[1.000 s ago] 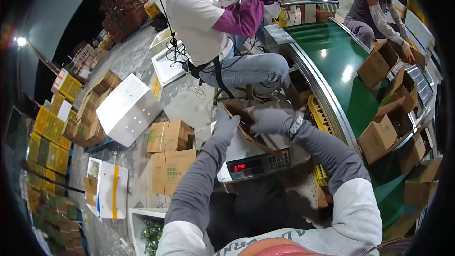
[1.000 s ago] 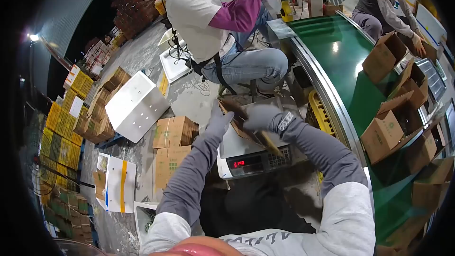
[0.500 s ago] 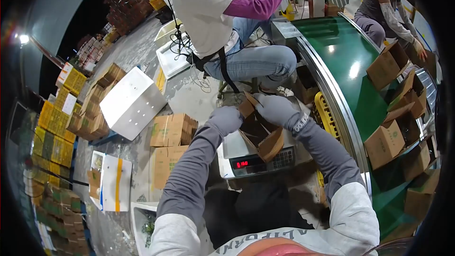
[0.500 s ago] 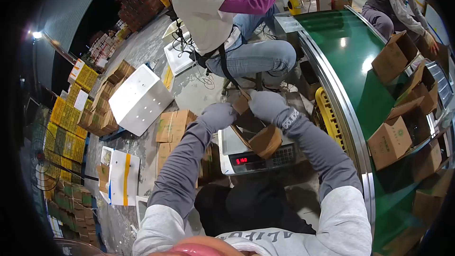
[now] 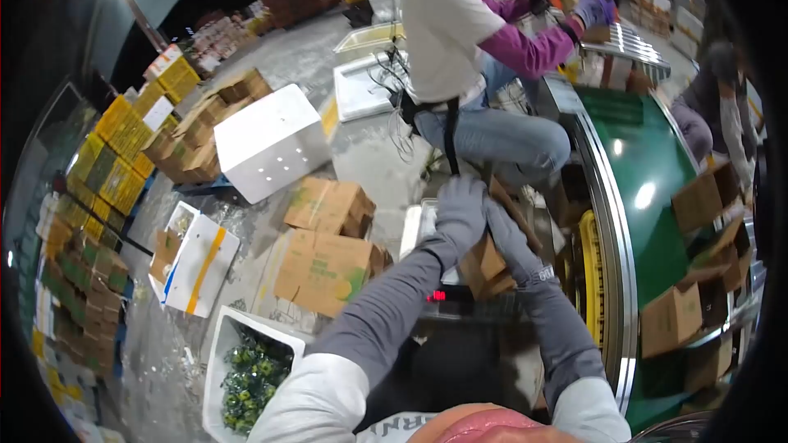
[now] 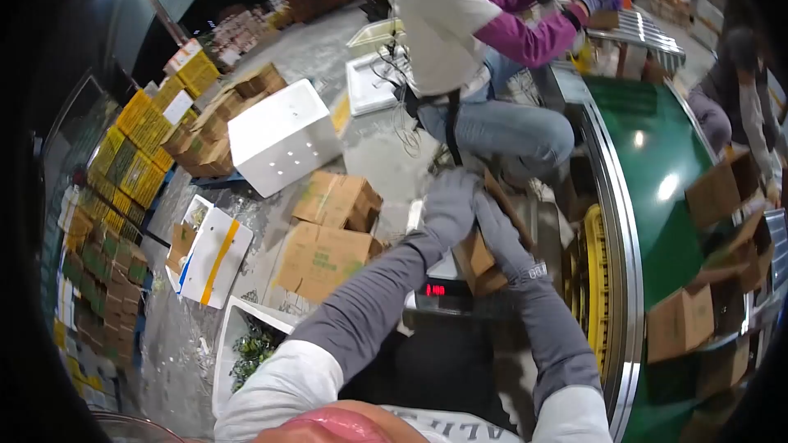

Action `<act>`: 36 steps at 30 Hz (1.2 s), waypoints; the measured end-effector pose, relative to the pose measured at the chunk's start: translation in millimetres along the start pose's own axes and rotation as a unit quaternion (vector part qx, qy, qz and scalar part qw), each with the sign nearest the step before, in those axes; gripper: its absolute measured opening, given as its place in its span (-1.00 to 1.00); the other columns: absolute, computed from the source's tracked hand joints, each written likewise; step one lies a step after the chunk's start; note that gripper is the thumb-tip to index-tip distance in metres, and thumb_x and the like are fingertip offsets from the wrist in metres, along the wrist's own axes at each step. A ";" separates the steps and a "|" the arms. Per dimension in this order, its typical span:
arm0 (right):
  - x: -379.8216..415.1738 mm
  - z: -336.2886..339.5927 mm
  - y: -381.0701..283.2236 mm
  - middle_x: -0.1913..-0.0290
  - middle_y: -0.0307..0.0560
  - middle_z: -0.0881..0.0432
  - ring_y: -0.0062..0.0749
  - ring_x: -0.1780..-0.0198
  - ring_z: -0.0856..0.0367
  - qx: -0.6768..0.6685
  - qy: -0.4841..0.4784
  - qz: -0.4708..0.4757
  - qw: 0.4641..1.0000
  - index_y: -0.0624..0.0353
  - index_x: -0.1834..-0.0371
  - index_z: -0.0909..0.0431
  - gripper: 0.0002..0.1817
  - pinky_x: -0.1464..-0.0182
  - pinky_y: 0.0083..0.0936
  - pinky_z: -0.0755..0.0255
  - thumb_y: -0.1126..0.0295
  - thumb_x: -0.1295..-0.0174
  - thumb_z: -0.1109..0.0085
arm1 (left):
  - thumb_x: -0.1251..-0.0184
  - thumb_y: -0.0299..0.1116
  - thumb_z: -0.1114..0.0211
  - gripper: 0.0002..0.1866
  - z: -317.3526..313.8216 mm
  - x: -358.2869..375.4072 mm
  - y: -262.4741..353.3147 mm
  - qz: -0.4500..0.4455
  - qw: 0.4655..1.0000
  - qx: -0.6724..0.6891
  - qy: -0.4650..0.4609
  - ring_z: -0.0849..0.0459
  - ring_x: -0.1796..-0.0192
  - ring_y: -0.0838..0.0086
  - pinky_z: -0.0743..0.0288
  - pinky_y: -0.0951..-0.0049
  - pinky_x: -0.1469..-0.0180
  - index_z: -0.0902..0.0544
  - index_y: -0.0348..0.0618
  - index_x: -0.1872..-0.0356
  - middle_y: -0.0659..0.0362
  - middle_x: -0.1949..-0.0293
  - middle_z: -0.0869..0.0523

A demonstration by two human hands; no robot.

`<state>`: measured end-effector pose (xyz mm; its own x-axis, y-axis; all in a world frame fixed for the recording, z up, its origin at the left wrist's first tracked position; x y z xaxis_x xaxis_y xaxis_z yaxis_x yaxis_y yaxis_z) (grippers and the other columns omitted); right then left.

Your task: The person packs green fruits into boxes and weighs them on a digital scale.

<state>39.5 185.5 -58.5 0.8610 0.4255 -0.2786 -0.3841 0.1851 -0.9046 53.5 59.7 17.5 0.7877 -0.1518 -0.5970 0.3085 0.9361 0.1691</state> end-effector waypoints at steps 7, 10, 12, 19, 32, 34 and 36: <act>24.7 19.7 -118.7 -0.30 0.22 -0.32 0.01 -0.37 -0.23 0.109 0.095 0.106 0.984 0.26 -0.35 -0.19 -0.32 -0.36 -0.30 -0.12 0.20 -0.21 -0.13 | -0.25 0.08 0.01 -0.39 -57.6 19.0 -15.5 0.138 0.958 -0.133 -0.212 -0.36 -0.28 0.28 0.02 -0.13 -0.30 -0.35 0.00 -0.27 0.12 -0.23 -0.43; 15.6 24.0 -117.3 -0.13 0.26 -0.45 0.06 -0.16 -0.45 0.454 0.223 0.085 0.858 0.33 -0.23 -0.24 -0.39 -0.14 -0.19 -0.35 0.26 -0.12 -0.08 | -0.26 0.09 -0.05 -0.42 -66.9 26.7 -33.3 0.105 0.978 -0.099 -0.153 -0.44 -0.18 0.15 -0.12 -0.11 -0.20 -0.42 -0.11 -0.15 0.02 -0.13 -0.51; 12.0 16.1 -109.8 0.02 0.21 -0.50 0.02 -0.03 -0.51 0.457 0.135 -0.100 0.874 0.31 -0.10 -0.30 -0.50 0.00 -0.20 -0.41 0.28 -0.10 -0.06 | -0.33 0.14 0.04 -0.34 -27.5 -0.7 -9.3 0.220 0.951 0.027 -0.216 -0.53 -0.04 -0.06 -0.35 0.11 -0.08 -0.33 -0.14 -0.28 -0.21 0.07 -0.61; 21.6 -35.7 -88.1 -0.08 0.29 -0.42 0.13 -0.16 -0.37 0.562 0.134 -0.065 0.814 0.33 -0.06 -0.37 -0.37 -0.10 0.08 -0.25 0.04 -0.05 -0.17 | -0.50 -0.10 0.07 -0.45 -70.5 17.0 -116.7 0.219 0.775 0.585 -0.099 -0.41 -0.23 0.27 -0.26 0.37 -0.26 -0.23 -0.26 -0.36 0.05 -0.23 -0.41; 14.8 -15.6 -72.5 -0.20 0.19 -0.32 0.06 -0.17 -0.31 0.492 0.093 -0.132 0.855 0.21 -0.29 -0.20 -0.05 -0.08 0.01 -0.26 -0.10 0.15 -0.30 | -0.33 -0.04 -0.12 -0.29 169.1 310.2 -153.2 0.489 0.841 -0.215 -0.087 -0.05 -0.44 -0.03 0.06 0.12 -0.45 -0.19 -0.28 -0.38 -0.20 -0.41 -0.10; 10.8 -21.3 -70.2 -0.20 0.20 -0.32 0.06 -0.15 -0.32 0.481 0.082 -0.117 0.865 0.21 -0.30 -0.19 -0.03 -0.07 0.04 -0.26 -0.08 0.17 -0.31 | -0.36 0.07 0.00 -0.31 211.4 358.5 -129.2 0.581 0.735 -0.319 -0.140 -0.14 -0.40 -0.06 -0.03 0.08 -0.40 -0.26 -0.26 -0.34 -0.19 -0.38 -0.18; 8.1 -15.3 -79.6 -0.22 0.21 -0.30 0.09 -0.16 -0.32 0.455 0.041 -0.133 0.880 0.21 -0.31 -0.18 -0.02 -0.11 0.01 -0.26 -0.08 0.17 -0.31 | -0.39 0.09 0.08 -0.32 227.1 416.2 -117.5 0.654 0.724 -0.211 -0.058 -0.25 -0.33 -0.08 -0.11 0.12 -0.36 -0.32 -0.31 -0.28 -0.23 -0.33 -0.25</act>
<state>82.1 160.7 6.3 0.9673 0.2025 -0.1525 -0.2422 0.9160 -0.3197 466.2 -185.6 -72.8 0.3064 0.9493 -0.0697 -0.9130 0.3138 0.2607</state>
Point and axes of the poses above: each hand's wrist, its own x-axis away from the middle knuckle, its own z-axis out of the back of the hand, y = z × x, the point moved 2 cm from there along -x, towards the middle knuckle
